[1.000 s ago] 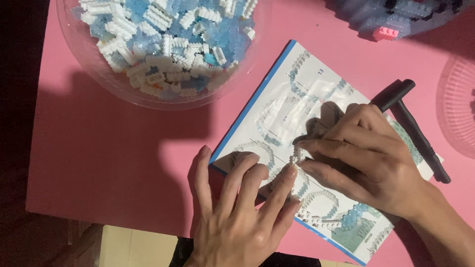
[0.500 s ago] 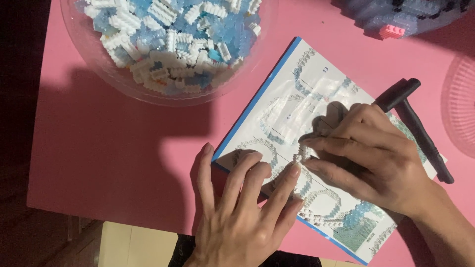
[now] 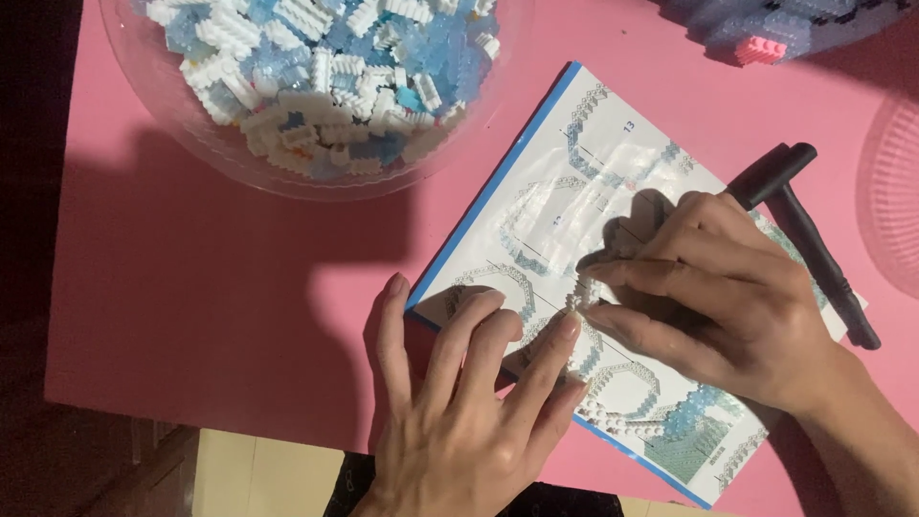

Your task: Assembling a toy structure by placing small plastic blocks on a template and hammering them together.

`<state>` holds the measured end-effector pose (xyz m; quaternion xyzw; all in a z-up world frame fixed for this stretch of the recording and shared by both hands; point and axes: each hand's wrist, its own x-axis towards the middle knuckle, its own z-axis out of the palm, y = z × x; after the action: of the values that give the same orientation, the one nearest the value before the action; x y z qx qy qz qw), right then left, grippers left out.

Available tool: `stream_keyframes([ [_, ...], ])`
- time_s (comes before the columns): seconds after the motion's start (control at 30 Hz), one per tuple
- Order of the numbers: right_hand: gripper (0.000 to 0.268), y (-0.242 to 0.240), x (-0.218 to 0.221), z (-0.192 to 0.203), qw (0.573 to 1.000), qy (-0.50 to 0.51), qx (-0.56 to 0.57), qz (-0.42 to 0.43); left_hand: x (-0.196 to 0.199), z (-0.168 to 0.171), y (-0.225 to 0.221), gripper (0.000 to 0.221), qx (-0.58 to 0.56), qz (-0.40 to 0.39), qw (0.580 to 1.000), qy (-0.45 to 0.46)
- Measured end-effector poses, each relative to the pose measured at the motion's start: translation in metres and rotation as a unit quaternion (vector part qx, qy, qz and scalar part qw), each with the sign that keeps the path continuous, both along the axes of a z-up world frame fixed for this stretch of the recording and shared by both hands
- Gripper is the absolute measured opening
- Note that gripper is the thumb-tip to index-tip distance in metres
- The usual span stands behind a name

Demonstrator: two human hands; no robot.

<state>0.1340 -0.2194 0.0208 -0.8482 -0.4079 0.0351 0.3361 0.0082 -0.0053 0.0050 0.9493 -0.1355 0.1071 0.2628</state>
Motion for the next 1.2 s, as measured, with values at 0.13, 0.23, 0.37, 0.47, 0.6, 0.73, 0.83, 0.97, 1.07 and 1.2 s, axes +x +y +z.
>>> stream_keyframes([
  [0.13, 0.04, 0.0008, -0.0009, 0.0, 1.0, -0.004, 0.003, -0.003, 0.0, 0.0001, -0.0003, 0.045, 0.004, 0.0, 1.0, -0.004],
  [0.23, 0.04, -0.0002, -0.0007, -0.0005, 1.0, -0.009, -0.004, 0.0, 0.0002, -0.0005, -0.0008, 0.045, 0.002, 0.002, 1.0, -0.006],
  [0.37, 0.04, 0.0002, 0.0001, 0.0006, 1.0, -0.011, -0.011, 0.007, -0.0003, -0.0004, -0.0007, 0.046, 0.006, 0.001, 1.0, -0.001],
  [0.47, 0.04, 0.0022, 0.0008, 0.0038, 1.0, -0.019, -0.011, 0.016, 0.0, 0.0, -0.0003, 0.047, 0.008, 0.002, 1.0, -0.006],
  [0.6, 0.039, 0.0032, 0.0013, 0.0059, 0.999, -0.028, -0.012, 0.022, -0.0004, -0.0002, -0.0009, 0.047, 0.006, 0.001, 1.0, -0.003],
  [0.73, 0.038, 0.0017, 0.0027, 0.0034, 0.999, -0.017, 0.001, 0.027, -0.0009, -0.0003, -0.0006, 0.048, 0.002, -0.002, 1.0, -0.001],
  [0.83, 0.04, 0.0002, 0.0029, 0.0024, 1.0, -0.009, -0.005, 0.024, -0.0007, 0.0001, -0.0001, 0.046, 0.002, 0.0, 1.0, -0.008],
  [0.97, 0.042, -0.0009, 0.0028, 0.0006, 1.0, -0.011, 0.0, 0.021, -0.0005, -0.0003, -0.0003, 0.047, 0.001, 0.001, 1.0, -0.011],
  [1.07, 0.042, -0.0014, 0.0031, -0.0007, 1.0, -0.007, -0.005, 0.022, -0.0007, -0.0004, -0.0006, 0.046, 0.0, 0.001, 1.0, -0.005],
  [1.2, 0.041, -0.0012, 0.0024, -0.0004, 1.0, -0.013, -0.003, 0.024, -0.0008, 0.0004, 0.0, 0.045, 0.002, 0.001, 1.0, -0.004],
])
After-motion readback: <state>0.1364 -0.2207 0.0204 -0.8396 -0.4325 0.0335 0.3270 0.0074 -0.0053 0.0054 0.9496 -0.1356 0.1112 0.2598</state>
